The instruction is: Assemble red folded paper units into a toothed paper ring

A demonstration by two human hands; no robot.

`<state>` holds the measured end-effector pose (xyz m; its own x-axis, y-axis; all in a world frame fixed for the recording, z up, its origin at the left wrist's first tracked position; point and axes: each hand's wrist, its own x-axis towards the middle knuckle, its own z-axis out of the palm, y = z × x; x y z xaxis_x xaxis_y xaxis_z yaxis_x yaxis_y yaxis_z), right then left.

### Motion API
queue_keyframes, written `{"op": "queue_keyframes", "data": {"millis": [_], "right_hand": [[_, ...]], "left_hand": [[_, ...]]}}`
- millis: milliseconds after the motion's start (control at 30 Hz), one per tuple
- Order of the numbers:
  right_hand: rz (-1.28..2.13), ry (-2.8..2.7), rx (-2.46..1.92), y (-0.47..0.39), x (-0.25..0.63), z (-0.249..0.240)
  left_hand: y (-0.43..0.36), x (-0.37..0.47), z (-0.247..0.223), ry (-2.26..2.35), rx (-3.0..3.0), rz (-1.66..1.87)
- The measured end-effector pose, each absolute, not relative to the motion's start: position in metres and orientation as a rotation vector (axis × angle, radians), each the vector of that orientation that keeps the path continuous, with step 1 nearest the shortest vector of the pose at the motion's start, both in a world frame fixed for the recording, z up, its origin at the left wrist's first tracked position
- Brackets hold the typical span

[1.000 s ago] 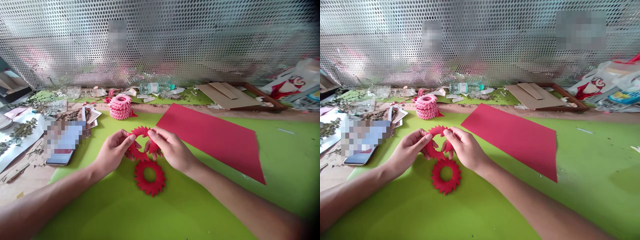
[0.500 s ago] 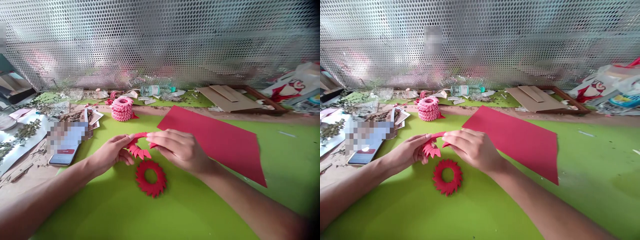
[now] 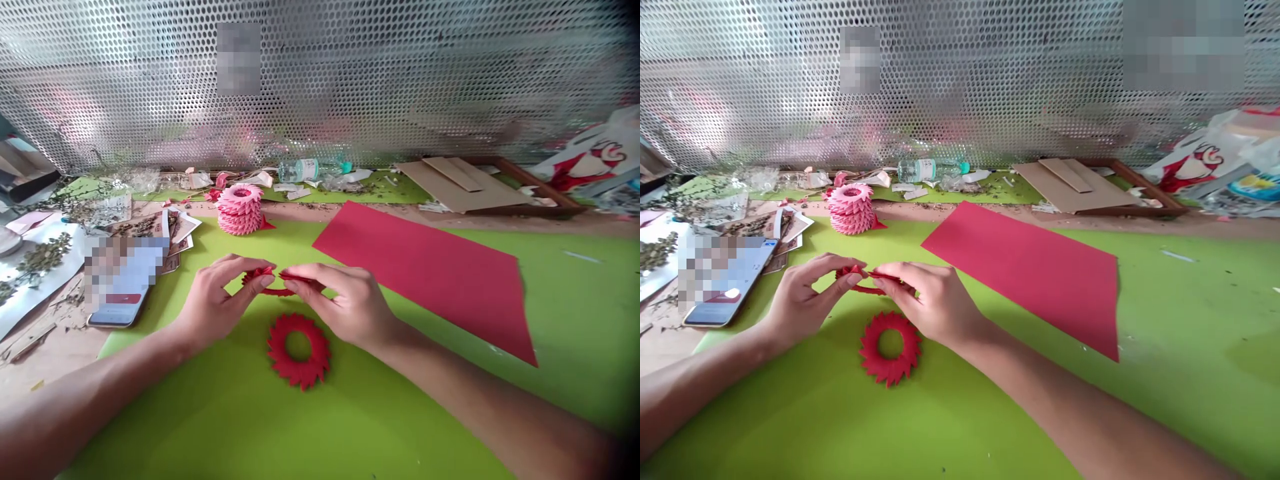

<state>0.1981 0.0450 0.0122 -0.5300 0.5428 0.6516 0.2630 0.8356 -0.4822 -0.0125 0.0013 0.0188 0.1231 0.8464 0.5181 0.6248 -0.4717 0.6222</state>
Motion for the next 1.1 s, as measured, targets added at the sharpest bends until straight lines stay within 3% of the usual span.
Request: {"op": "queue_keyframes", "data": {"millis": [533,1100], "right_hand": [[0.401,-2.175,-0.54,0.042,0.197,0.014],[0.427,-2.225,-0.507,0.039,0.198,0.014]], "left_hand": [[-0.003,-0.029,0.017,1.398,2.287,0.934],[-0.001,-0.027,0.017,1.31,2.524,0.953]]}}
